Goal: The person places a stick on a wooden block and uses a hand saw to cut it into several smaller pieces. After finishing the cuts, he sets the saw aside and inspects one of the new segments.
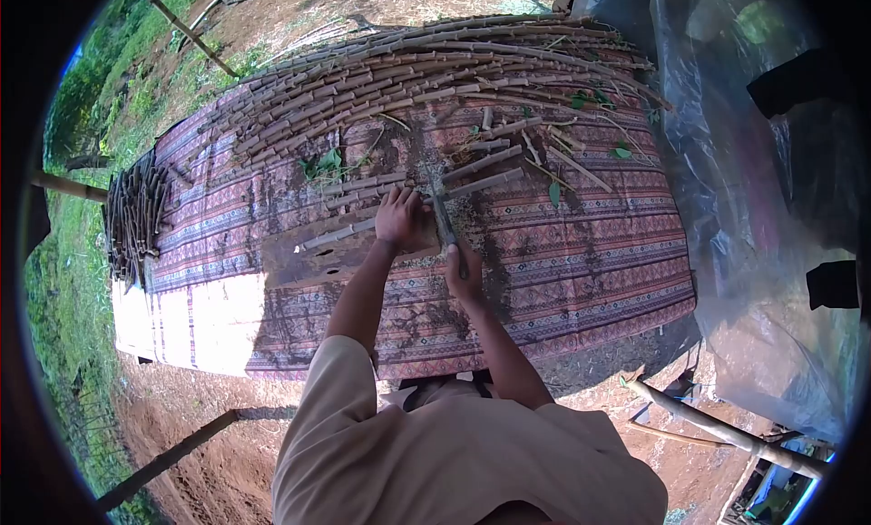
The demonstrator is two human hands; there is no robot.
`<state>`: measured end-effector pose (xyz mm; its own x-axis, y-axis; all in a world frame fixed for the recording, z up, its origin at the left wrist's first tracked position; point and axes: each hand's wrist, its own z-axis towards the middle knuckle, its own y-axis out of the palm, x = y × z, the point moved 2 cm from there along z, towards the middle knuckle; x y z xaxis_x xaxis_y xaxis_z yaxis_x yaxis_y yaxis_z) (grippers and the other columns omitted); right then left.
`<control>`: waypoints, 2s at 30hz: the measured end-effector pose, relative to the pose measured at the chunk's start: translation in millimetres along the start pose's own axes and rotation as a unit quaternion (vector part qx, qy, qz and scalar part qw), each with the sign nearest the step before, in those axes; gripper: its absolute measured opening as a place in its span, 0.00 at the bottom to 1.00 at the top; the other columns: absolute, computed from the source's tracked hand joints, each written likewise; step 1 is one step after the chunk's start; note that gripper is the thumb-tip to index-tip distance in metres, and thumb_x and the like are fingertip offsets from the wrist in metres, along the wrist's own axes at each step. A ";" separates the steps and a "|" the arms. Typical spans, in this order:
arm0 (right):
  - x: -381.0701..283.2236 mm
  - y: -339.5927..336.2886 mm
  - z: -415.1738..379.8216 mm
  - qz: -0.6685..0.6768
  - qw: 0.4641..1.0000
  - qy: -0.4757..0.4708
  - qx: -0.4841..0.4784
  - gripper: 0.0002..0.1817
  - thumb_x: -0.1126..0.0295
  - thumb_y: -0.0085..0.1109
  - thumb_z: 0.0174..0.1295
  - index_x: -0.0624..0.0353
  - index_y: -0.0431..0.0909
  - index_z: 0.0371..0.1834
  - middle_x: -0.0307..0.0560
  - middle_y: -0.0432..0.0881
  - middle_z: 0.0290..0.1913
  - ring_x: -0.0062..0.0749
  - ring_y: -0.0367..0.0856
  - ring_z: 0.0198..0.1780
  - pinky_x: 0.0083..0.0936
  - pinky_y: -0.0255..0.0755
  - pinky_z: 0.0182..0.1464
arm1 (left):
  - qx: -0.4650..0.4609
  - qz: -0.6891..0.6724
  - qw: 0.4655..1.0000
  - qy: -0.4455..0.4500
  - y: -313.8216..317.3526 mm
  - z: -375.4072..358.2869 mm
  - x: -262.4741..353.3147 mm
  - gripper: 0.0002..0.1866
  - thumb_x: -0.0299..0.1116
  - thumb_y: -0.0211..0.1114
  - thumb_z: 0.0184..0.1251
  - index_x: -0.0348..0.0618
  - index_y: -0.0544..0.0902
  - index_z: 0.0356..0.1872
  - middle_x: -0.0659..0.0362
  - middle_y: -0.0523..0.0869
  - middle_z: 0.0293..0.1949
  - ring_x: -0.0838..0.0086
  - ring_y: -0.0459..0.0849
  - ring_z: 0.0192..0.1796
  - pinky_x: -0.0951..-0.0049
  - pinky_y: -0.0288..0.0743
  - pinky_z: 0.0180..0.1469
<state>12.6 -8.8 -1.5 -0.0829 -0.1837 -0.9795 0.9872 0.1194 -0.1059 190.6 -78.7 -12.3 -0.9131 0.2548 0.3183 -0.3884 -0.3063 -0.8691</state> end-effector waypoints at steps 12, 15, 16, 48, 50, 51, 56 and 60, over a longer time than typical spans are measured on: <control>4.0 -2.7 3.5 0.002 1.000 -0.008 -0.007 0.14 0.64 0.45 0.75 0.63 0.73 0.35 0.39 0.66 0.19 0.20 0.64 0.22 0.28 0.59 0.25 | -0.006 0.015 1.000 0.017 9.9 -3.0 -5.8 0.13 0.44 0.64 0.62 0.46 0.75 0.34 0.57 0.77 0.37 0.60 0.76 0.46 0.60 0.71 0.51; 8.7 -2.1 -30.0 0.072 0.996 0.050 0.002 0.13 0.65 0.45 0.75 0.62 0.72 0.33 0.40 0.67 0.20 0.21 0.64 0.22 0.29 0.59 0.25 | -0.002 0.028 0.999 0.038 7.5 -4.7 -4.5 0.13 0.45 0.64 0.62 0.47 0.75 0.34 0.58 0.78 0.37 0.61 0.76 0.47 0.60 0.70 0.51; 12.9 0.1 -24.3 0.055 0.997 0.046 0.015 0.13 0.66 0.46 0.74 0.62 0.72 0.33 0.39 0.67 0.20 0.21 0.64 0.22 0.29 0.59 0.25 | -0.014 0.026 0.999 0.033 6.9 -5.5 -1.4 0.13 0.45 0.63 0.62 0.47 0.75 0.34 0.58 0.78 0.37 0.61 0.76 0.47 0.61 0.70 0.51; 12.3 -11.0 -43.1 -0.009 1.000 0.010 0.027 0.16 0.63 0.44 0.75 0.61 0.74 0.34 0.42 0.69 0.19 0.24 0.68 0.21 0.30 0.60 0.25 | 0.010 0.007 0.999 0.029 5.8 4.3 -9.6 0.13 0.43 0.64 0.61 0.46 0.74 0.34 0.56 0.77 0.36 0.58 0.75 0.46 0.60 0.70 0.51; 19.2 -5.9 -13.7 -0.004 1.000 0.027 0.009 0.15 0.62 0.44 0.75 0.61 0.73 0.34 0.42 0.69 0.19 0.23 0.68 0.22 0.29 0.60 0.25 | -0.003 0.018 0.999 0.027 8.6 -2.8 -7.3 0.13 0.43 0.64 0.61 0.46 0.74 0.34 0.56 0.77 0.36 0.58 0.76 0.46 0.60 0.70 0.51; 22.5 -7.2 -17.5 0.002 0.999 0.036 0.000 0.15 0.63 0.44 0.75 0.61 0.73 0.34 0.42 0.68 0.19 0.23 0.68 0.21 0.29 0.60 0.25 | -0.007 0.015 1.000 0.022 5.5 -4.0 -3.9 0.13 0.43 0.64 0.61 0.46 0.74 0.34 0.56 0.77 0.36 0.58 0.76 0.46 0.60 0.70 0.51; 12.1 -14.0 -64.9 0.062 0.998 0.021 0.019 0.14 0.66 0.45 0.75 0.61 0.72 0.32 0.40 0.67 0.18 0.23 0.66 0.20 0.30 0.57 0.24 | 0.017 0.015 0.999 0.032 14.7 -1.7 -10.8 0.11 0.41 0.63 0.60 0.46 0.74 0.32 0.56 0.77 0.35 0.58 0.76 0.46 0.60 0.71 0.51; 27.7 -12.7 -25.3 0.006 1.000 0.005 0.003 0.15 0.64 0.45 0.74 0.62 0.74 0.33 0.36 0.69 0.19 0.19 0.68 0.21 0.26 0.60 0.24 | 0.019 0.008 1.000 0.012 3.4 0.0 0.5 0.11 0.39 0.64 0.58 0.45 0.74 0.32 0.56 0.76 0.35 0.57 0.76 0.44 0.59 0.71 0.50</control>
<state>-5.7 9.3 -31.6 -0.0718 -0.1718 -0.9825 0.9889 0.1159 -0.0925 188.8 -79.6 -15.2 -0.9164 0.2712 0.2944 -0.3781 -0.3454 -0.8589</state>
